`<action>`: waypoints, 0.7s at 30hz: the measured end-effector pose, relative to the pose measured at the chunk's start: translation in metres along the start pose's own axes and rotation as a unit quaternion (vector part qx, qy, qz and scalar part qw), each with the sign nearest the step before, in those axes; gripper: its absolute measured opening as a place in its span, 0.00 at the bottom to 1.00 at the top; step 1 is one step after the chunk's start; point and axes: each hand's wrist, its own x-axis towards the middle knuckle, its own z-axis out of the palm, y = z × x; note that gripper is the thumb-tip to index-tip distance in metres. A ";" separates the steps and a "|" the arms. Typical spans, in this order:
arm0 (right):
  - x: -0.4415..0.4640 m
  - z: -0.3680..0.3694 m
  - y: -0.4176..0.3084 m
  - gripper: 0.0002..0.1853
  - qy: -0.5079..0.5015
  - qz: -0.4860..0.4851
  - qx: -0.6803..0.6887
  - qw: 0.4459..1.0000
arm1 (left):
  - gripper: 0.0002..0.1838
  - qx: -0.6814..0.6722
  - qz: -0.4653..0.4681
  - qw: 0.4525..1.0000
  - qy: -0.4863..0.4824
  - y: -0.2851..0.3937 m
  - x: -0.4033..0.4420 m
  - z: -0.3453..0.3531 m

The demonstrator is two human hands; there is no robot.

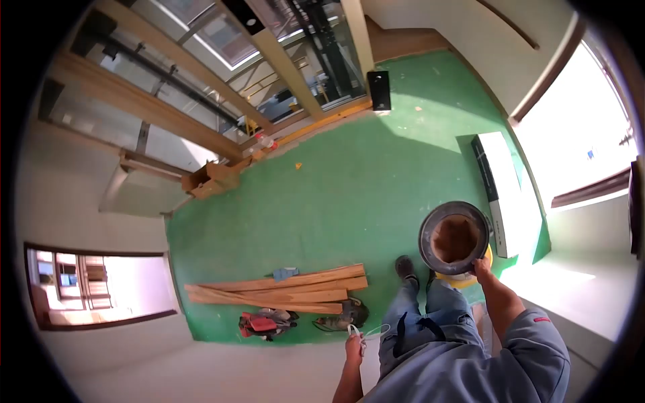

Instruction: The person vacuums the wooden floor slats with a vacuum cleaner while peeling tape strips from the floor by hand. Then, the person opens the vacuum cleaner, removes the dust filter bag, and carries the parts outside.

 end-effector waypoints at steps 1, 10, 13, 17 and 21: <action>0.015 0.030 -0.011 0.17 0.035 -0.011 -0.043 0.998 | 0.10 -0.007 -0.006 1.000 0.022 0.000 -0.006 0.001; 0.107 0.231 -0.045 0.18 -0.015 -0.091 -0.184 0.979 | 0.13 0.025 -0.043 0.997 0.051 -0.022 -0.021 -0.015; 0.106 0.256 -0.065 0.16 -0.069 -0.044 -0.118 0.990 | 0.11 0.021 -0.027 0.998 0.057 -0.026 -0.029 0.004; 0.113 0.288 -0.055 0.13 -0.086 -0.013 -0.136 0.987 | 0.10 0.078 -0.041 0.996 0.021 -0.028 -0.026 0.021; 0.107 0.314 -0.065 0.15 -0.107 -0.057 -0.189 0.974 | 0.16 0.124 0.001 0.991 0.051 -0.053 -0.009 0.012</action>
